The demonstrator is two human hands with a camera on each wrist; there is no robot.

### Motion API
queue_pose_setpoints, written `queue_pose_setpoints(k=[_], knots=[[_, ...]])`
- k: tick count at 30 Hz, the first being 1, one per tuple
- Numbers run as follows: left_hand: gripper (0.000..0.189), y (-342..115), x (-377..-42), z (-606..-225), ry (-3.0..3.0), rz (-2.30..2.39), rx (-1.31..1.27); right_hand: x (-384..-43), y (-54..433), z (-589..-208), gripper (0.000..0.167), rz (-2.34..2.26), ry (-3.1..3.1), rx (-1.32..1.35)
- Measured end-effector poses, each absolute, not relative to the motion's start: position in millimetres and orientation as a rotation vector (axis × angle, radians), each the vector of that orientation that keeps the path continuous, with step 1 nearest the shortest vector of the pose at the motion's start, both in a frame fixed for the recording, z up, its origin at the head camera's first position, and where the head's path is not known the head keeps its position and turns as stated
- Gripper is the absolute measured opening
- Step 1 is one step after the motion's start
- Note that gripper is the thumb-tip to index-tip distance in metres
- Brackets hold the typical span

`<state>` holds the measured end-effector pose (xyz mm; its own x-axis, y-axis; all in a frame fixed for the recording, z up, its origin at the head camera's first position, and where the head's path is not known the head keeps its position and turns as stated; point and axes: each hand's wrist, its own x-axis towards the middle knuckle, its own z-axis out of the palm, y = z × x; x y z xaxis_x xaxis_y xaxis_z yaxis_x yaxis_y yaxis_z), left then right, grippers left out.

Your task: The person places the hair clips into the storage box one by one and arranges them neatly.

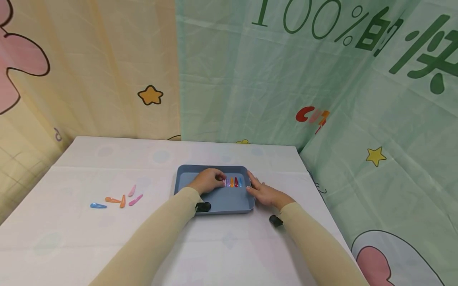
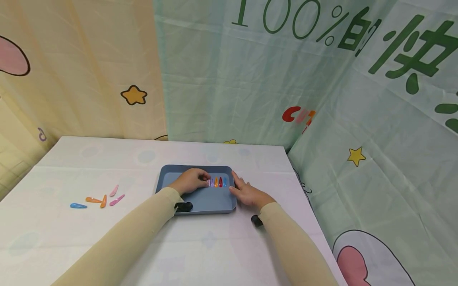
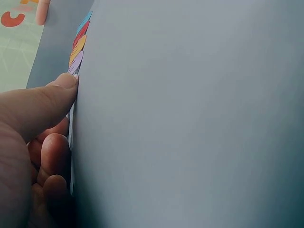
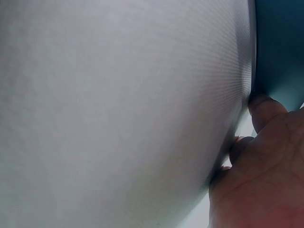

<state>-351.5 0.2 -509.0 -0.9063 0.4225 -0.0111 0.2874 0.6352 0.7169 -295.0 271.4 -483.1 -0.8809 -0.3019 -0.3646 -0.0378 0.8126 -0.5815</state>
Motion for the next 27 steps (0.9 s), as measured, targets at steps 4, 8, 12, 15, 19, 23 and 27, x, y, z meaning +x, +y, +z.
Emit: queue_pose_setpoints(k=[4, 8, 12, 15, 19, 23, 27], knots=[[0.029, 0.6, -350.9, -508.6, 2.677, 1.112, 0.585, -294.6, 270.8, -482.0, 0.074, -0.807, 2.551, -0.261], [0.032, 0.9, -349.8, -506.8, 2.683, 1.081, 0.594, -294.1, 270.3, -481.5, 0.074, -0.804, 2.554, -0.268], [0.032, 1.1, -349.0, -505.6, 2.689, 1.067, 0.601, -294.0, 270.0, -480.6, 0.074, -0.804, 2.554, -0.276], [0.032, 0.7, -348.7, -505.1, 2.69, 1.071, 0.593, -294.7, 270.3, -481.0, 0.074, -0.809, 2.553, -0.279], [0.032, 0.8, -347.8, -504.7, 2.691, 1.074, 0.575, -295.5, 271.3, -482.6, 0.074, -0.816, 2.547, -0.276], [0.032, 1.2, -346.8, -504.5, 2.695, 1.077, 0.556, -295.6, 272.0, -483.0, 0.074, -0.817, 2.543, -0.273], [0.033, 1.3, -345.5, -502.6, 2.696, 1.076, 0.548, -295.9, 272.5, -483.4, 0.074, -0.816, 2.547, -0.289]])
